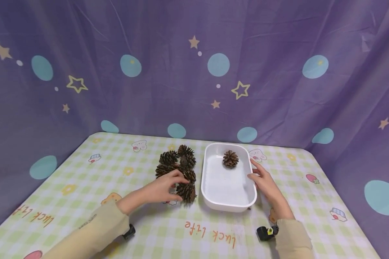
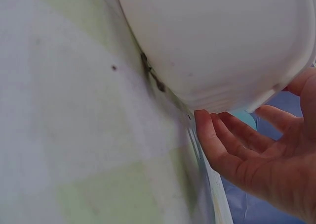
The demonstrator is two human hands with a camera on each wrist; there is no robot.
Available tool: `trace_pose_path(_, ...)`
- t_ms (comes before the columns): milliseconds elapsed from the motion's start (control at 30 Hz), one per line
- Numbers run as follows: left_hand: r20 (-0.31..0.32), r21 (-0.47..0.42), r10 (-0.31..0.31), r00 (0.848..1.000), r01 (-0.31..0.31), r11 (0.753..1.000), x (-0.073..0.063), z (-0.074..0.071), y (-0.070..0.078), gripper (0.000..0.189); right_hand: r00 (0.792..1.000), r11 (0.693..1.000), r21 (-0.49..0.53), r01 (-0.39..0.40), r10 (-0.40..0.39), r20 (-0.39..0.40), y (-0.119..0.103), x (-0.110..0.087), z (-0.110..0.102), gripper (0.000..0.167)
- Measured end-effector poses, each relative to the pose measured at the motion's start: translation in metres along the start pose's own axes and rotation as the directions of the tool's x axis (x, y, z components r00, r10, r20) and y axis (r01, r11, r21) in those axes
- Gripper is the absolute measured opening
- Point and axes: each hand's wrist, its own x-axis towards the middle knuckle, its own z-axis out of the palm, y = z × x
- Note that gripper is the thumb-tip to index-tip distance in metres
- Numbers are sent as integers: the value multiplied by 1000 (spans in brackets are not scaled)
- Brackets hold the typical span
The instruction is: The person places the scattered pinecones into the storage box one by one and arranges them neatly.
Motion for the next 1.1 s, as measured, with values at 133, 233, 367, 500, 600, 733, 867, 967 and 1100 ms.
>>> trace_pose_path(133, -9, 52, 12, 1000, -11, 999, 0, 4, 1, 57, 1000, 1000, -1, 4, -4, 2, 0, -1, 0, 67)
trace_pose_path(233, -24, 91, 18, 1000, -16, 996, 0, 6, 3, 58, 1000, 1000, -1, 9, -9, -3, 0, -1, 0, 67)
trace_pose_path(367, -47, 121, 10, 999, -4, 993, 1, 7, 5, 56, 1000, 1000, 1, 9, -9, -6, -1, 0, -1, 66)
trace_pose_path(500, -58, 121, -1, 998, 8, 993, 2, 8, 4, 54, 1000, 1000, 4, -3, 3, 2, -1, 0, -1, 67)
trace_pose_path(600, -57, 115, -9, 998, 15, 993, 2, 8, 4, 54, 1000, 1000, 11, -5, 5, 8, -1, 0, -1, 67)
trace_pose_path(733, -51, 90, -19, 999, 24, 996, 2, 5, 5, 54, 1000, 1000, 13, -6, 5, 8, 0, 1, 0, 67)
trace_pose_path(867, -62, 52, -19, 998, 22, 998, 1, -1, 7, 54, 1000, 1000, 12, -3, 3, 6, 0, 0, -1, 67)
trace_pose_path(967, -76, 38, -20, 997, 23, 999, 1, -6, 9, 55, 1000, 1000, 12, -2, 2, 8, 0, 0, -1, 67)
trace_pose_path(1100, -93, 34, -25, 995, 29, 999, 3, -13, 12, 57, 1000, 1000, 12, -8, 8, 8, 0, 0, -1, 67)
